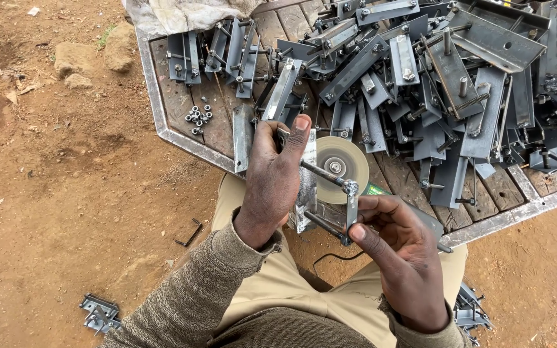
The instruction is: The person holds a metal pin against a spinning grinder disc, rotates it, and then picks up a larger metal bracket to grind its edges. The person then inserts a bolt into a hole in the bracket.
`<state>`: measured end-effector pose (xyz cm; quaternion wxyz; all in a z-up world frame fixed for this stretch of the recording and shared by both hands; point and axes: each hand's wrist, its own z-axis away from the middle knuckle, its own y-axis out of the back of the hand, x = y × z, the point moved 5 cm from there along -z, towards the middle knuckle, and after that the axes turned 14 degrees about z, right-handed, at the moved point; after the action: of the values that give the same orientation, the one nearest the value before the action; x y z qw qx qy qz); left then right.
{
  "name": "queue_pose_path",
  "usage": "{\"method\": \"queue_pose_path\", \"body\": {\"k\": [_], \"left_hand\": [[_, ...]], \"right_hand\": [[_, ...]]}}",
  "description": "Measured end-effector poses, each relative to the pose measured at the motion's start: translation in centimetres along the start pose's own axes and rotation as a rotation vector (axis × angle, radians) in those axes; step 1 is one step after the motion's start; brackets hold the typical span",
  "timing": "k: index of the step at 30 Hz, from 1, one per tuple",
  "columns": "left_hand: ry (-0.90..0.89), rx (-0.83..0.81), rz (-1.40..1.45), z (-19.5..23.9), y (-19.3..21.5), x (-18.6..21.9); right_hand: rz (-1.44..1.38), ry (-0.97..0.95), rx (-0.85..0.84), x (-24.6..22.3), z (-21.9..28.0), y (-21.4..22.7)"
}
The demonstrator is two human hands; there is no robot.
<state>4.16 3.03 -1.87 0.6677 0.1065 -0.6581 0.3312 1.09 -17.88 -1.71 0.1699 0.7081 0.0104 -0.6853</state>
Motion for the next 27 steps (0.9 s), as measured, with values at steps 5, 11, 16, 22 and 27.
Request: {"method": "queue_pose_path", "body": {"k": [5, 11, 16, 22, 27], "left_hand": [[-0.028, -0.029, -0.01, 0.1, 0.1, 0.8], [-0.035, -0.012, -0.063, 0.0, 0.3, 0.4], [-0.042, -0.01, -0.07, 0.0, 0.7, 0.4], [-0.02, -0.04, 0.145, -0.4, 0.9, -1.2], [0.06, -0.176, 0.447, -0.9, 0.6, -2.6]], "right_hand": [[-0.008, 0.021, 0.037, -0.7, 0.3, -0.5], [-0.032, 0.0, 0.051, -1.2, 0.4, -0.9], [0.053, -0.025, 0.034, -1.0, 0.4, -1.4], [0.105, -0.034, -0.002, -1.1, 0.2, -1.5], [0.067, 0.012, 0.053, -0.9, 0.4, -1.3]]}}
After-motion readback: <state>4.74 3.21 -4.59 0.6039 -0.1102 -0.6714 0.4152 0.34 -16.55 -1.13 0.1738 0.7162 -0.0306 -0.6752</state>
